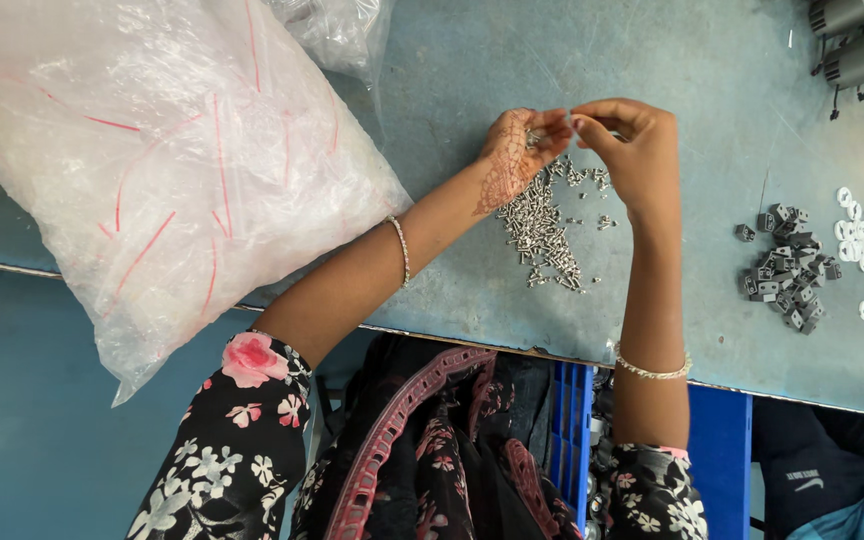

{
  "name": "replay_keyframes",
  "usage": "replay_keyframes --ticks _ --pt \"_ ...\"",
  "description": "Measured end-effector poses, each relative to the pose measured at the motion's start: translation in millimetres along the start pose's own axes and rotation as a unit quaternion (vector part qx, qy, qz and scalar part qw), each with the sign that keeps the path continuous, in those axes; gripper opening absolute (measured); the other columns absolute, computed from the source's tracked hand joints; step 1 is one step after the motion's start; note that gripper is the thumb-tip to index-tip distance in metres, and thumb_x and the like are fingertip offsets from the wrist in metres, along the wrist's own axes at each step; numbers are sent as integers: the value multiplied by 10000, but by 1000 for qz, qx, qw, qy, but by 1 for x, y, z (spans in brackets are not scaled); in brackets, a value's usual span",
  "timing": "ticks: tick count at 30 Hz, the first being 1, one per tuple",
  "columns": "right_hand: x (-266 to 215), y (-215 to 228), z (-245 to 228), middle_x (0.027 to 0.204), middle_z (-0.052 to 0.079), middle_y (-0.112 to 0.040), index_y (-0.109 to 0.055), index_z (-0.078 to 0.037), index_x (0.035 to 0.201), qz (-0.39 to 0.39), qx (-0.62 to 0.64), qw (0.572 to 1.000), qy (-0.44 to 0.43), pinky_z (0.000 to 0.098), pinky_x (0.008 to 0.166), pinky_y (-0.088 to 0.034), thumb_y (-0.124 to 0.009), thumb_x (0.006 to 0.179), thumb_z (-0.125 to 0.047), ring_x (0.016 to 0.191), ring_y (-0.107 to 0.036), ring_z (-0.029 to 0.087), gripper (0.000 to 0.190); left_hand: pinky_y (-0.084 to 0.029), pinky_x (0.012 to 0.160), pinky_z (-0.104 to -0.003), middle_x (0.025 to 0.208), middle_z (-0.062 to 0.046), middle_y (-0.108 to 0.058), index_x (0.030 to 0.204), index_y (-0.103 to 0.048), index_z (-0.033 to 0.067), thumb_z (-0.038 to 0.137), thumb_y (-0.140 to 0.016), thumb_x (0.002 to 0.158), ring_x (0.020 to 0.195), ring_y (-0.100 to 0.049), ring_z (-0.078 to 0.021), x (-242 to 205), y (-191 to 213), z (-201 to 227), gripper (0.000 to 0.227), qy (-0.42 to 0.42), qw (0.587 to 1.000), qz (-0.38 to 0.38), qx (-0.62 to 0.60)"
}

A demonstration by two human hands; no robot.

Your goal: The person sorts small metallic screws on a blue work table by hand, picking them up and placing them into a pile. A plastic bag and other components are visible nearby.

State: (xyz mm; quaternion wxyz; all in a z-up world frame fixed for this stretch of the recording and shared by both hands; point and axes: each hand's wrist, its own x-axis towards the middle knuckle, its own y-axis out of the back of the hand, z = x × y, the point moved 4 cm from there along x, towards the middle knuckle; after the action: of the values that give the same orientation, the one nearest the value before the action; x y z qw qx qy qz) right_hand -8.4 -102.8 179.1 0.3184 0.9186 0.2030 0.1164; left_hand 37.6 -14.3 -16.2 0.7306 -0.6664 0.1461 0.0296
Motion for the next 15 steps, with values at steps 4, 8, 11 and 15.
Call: replay_keyframes --ticks 4,8,11,15 --pt "-12 6 8 917 109 -766 -793 -33 1016 36 -205 978 16 281 741 -558 -747 907 -47 778 -715 144 120 -594 762 -364 889 -135 -644 965 -630 -43 102 -425 968 814 -645 -233 3 7 6 250 -45 998 43 13" --pt "-20 2 34 892 122 -754 -799 -24 955 9 -245 969 33 318 784 -563 -745 823 4 806 -713 187 145 -579 740 -350 877 -120 -643 962 -632 -28 106 -425 970 798 -642 -218 5 7 4 247 -38 999 38 2" --pt "-21 1 46 881 114 -746 -785 -18 922 6 -241 970 10 330 750 -558 -759 801 -6 785 -700 196 124 -573 723 -343 879 -118 -641 960 -634 -24 113 -429 969 796 -640 -215 4 8 3 246 -36 999 38 4" --pt "-20 -2 42 866 144 -719 -754 3 896 -18 -279 960 28 359 707 -539 -778 792 -26 748 -679 231 111 -571 707 -336 885 -116 -641 954 -636 -23 126 -430 964 799 -641 -213 2 7 4 255 -41 999 34 2"
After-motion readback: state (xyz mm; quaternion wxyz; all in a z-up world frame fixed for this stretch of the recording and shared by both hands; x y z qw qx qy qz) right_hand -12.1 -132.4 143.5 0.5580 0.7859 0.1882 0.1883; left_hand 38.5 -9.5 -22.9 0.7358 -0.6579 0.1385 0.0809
